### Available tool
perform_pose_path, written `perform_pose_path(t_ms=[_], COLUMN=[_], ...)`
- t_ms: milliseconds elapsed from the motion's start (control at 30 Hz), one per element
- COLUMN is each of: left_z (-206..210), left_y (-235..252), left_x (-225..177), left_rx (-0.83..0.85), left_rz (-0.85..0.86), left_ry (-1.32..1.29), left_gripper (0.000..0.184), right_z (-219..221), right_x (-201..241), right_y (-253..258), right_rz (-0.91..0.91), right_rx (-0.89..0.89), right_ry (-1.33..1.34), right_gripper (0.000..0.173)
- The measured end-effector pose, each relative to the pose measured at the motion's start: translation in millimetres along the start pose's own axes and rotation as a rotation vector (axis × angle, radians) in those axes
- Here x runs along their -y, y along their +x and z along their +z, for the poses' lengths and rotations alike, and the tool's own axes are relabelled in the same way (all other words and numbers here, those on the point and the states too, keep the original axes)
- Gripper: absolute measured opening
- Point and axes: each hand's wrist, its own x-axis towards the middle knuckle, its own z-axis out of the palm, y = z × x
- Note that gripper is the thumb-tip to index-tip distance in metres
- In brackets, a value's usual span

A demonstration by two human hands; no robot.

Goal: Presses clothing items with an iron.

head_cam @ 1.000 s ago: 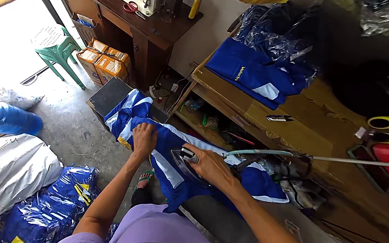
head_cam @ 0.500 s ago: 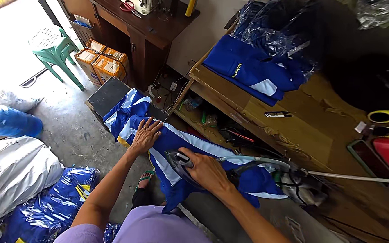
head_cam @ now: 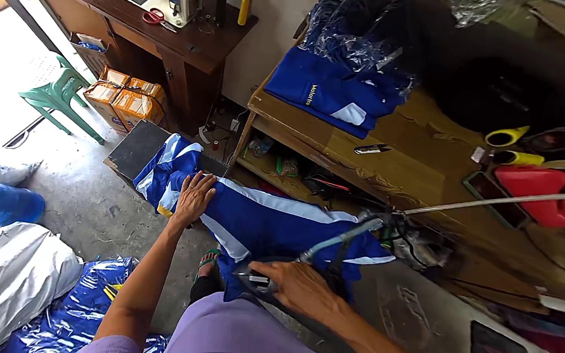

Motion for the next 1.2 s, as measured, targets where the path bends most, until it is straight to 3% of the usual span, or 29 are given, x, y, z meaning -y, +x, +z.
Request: perform_pose_path(t_ms=[200,300,367,433,500,633,733,800,867,933,1033,1133,1200], left_z=[-19.6,-33.1,-37.4,-34.2,-25.8,10.7,34.4,47.0,58.9,65.6,67.4,72.4,74.4], left_y=[4.5,7.6,7.3,6.1,5.3,-7.1,-23.6,-31.4,-32.7,-26.9,-9.9,6.0,10.6], left_x=[13.4,18.1,5.3,-19.9,-59.3,-150.6,-200.3,-219.2,-228.0,-233.2,-237.8,-234.0,-232.0], left_rx=[-0.035,-0.005,-0.079,-0.189,-0.194,0.048,0.235,0.336,0.367,0.363,0.418,0.480,0.516], left_rz=[-0.069,-0.193,-0.226,-0.176,-0.062,0.223,0.456,0.564,0.618,0.577,0.318,0.119,0.077], left_ry=[0.117,0.166,0.164,0.132,0.077,-0.045,-0.066,0.027,0.089,0.067,-0.096,-0.163,-0.187], left_gripper=[0.052,0.052,0.049,0.048,0.046,0.033,0.034,0.042,0.038,0.026,0.036,0.037,0.036], right_z=[43.1,75.3,93.4,110.5,123.8,135.6,139.6,135.8,128.1,113.8,104.3,106.6,108.5], right_x=[-76.7,-120.4,-146.3,-171.5,-193.6,-222.6,-238.3,-238.5,-232.2,-217.0,-184.0,-148.0,-133.5], right_y=[-113.8,-163.1,-190.2,-213.0,-231.7,-259.6,-267.2,-269.3,-265.6,-249.0,-203.2,-142.8,-104.3], right_rz=[0.424,0.620,0.742,0.849,0.947,1.049,1.063,1.055,0.940,0.801,0.572,0.301,0.237], right_rx=[-0.284,-0.484,-0.552,-0.615,-0.654,-0.682,-0.689,-0.693,-0.813,-0.951,-0.979,-0.779,-0.614], right_ry=[0.343,0.402,0.418,0.435,0.468,0.471,0.467,0.378,0.190,0.154,0.375,0.721,0.942], right_gripper=[0.053,0.053,0.055,0.056,0.058,0.058,0.065,0.084,0.095,0.082,0.048,0.034,0.031])
